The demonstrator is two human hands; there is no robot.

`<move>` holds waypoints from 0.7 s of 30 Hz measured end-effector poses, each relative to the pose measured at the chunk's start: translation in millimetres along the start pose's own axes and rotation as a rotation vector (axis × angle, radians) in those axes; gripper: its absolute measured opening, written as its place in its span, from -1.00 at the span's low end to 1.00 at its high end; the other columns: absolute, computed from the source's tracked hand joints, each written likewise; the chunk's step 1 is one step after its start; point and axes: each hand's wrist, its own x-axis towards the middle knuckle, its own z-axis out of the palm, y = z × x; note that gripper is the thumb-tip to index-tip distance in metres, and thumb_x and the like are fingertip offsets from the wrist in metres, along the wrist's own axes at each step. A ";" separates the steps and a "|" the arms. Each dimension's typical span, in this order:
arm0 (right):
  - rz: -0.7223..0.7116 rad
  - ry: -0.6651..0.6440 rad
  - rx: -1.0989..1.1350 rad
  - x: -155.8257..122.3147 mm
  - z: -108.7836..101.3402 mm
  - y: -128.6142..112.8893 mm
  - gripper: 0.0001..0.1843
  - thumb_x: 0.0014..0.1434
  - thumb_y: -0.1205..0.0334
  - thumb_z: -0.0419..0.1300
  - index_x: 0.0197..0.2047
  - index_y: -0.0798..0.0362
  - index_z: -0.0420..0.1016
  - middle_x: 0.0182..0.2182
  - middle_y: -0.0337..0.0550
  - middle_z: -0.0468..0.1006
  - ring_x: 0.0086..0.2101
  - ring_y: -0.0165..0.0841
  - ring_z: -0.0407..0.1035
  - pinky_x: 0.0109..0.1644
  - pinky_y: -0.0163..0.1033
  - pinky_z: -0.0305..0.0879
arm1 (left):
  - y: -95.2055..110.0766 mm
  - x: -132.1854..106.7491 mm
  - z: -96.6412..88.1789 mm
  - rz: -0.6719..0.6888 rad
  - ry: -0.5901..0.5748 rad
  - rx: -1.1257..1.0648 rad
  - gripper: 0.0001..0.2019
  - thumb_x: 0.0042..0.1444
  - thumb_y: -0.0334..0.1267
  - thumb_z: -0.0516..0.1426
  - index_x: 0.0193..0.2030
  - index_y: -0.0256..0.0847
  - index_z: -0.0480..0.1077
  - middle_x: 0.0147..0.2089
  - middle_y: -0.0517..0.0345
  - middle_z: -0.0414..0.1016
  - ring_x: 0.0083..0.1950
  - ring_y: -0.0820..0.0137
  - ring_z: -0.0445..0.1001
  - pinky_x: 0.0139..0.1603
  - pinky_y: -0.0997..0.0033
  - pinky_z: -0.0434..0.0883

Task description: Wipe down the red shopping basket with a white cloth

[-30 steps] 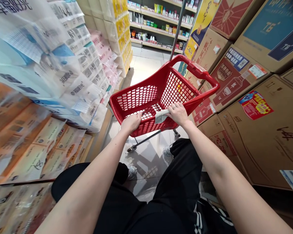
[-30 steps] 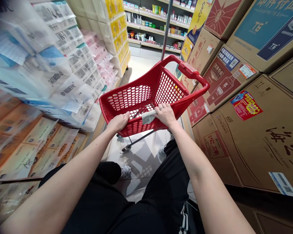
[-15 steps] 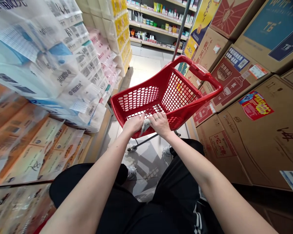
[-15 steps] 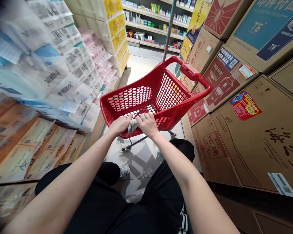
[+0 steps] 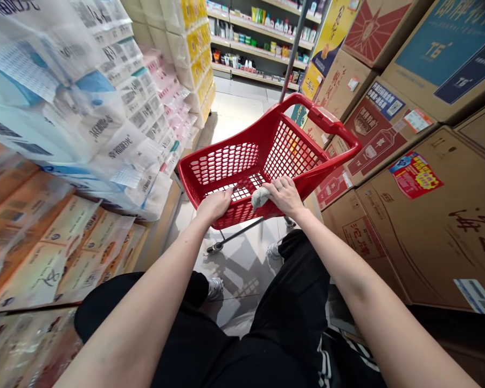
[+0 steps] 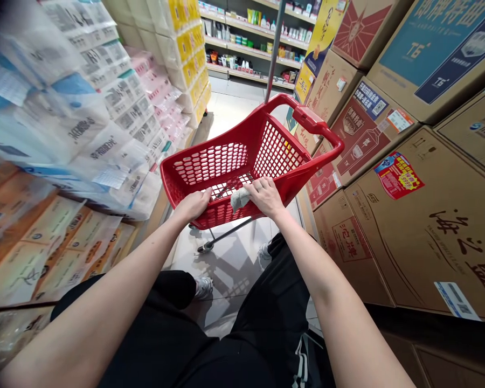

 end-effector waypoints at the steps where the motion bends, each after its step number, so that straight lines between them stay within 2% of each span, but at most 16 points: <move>1: 0.016 0.010 0.013 -0.6 1.3 -3.6 -0.59 0.36 0.12 -0.02 0.23 -0.09 0.33 -0.01 -0.05 0.43 0.03 -0.19 0.18 0.30 0.05 -0.10 | 0.0 0.0 0.3 0.002 -0.002 -0.002 -0.21 0.25 0.14 -0.40 -0.01 -0.33 0.51 0.05 -0.25 0.53 0.09 0.04 0.48 0.03 0.20 0.35; 3: 0.033 0.035 0.047 -1.2 5.5 -11.7 -0.59 0.34 0.13 0.01 0.23 -0.14 0.32 0.01 -0.06 0.41 0.07 -0.19 0.16 0.32 0.09 -0.13 | 0.3 -0.5 0.6 0.011 -0.001 -0.003 -0.22 0.26 0.14 -0.40 -0.01 -0.30 0.51 0.05 -0.23 0.53 0.09 0.04 0.48 0.02 0.20 0.35; 7: -0.024 0.075 0.096 0.1 16.2 -27.1 -0.59 0.32 0.08 0.06 0.20 -0.09 0.36 0.06 -0.05 0.38 0.13 -0.17 0.14 0.36 0.12 -0.14 | 3.2 -2.7 -0.3 0.004 0.013 0.015 -0.21 0.26 0.14 -0.41 -0.04 -0.30 0.51 0.03 -0.24 0.54 0.08 0.02 0.48 0.03 0.17 0.34; 12: 0.001 0.079 0.074 4.7 24.2 -39.9 -0.52 0.32 0.06 0.05 0.28 -0.12 0.26 0.05 -0.02 0.38 0.10 -0.15 0.16 0.35 0.16 -0.11 | 6.8 -4.0 -2.2 -0.017 0.010 0.037 -0.19 0.26 0.15 -0.43 -0.08 -0.29 0.53 0.01 -0.25 0.55 0.07 0.02 0.49 0.00 0.17 0.35; 16: -0.048 0.057 0.050 5.9 22.9 -33.6 -0.49 0.33 0.07 0.03 0.33 -0.13 0.19 0.04 -0.02 0.38 0.09 -0.15 0.16 0.33 0.14 -0.07 | 4.3 -2.7 -1.0 0.010 0.018 0.049 -0.20 0.26 0.15 -0.42 -0.09 -0.29 0.53 0.00 -0.24 0.55 0.07 0.02 0.49 0.01 0.18 0.35; 21: -0.129 0.040 -0.003 4.1 19.6 -19.6 -0.51 0.37 0.28 -0.09 0.34 -0.10 0.15 -0.04 -0.04 0.41 0.01 -0.22 0.20 0.29 0.03 0.01 | 0.1 -0.8 4.0 0.048 0.025 0.066 -0.17 0.26 0.16 -0.44 -0.08 -0.32 0.53 -0.02 -0.25 0.56 0.05 0.04 0.49 0.01 0.21 0.34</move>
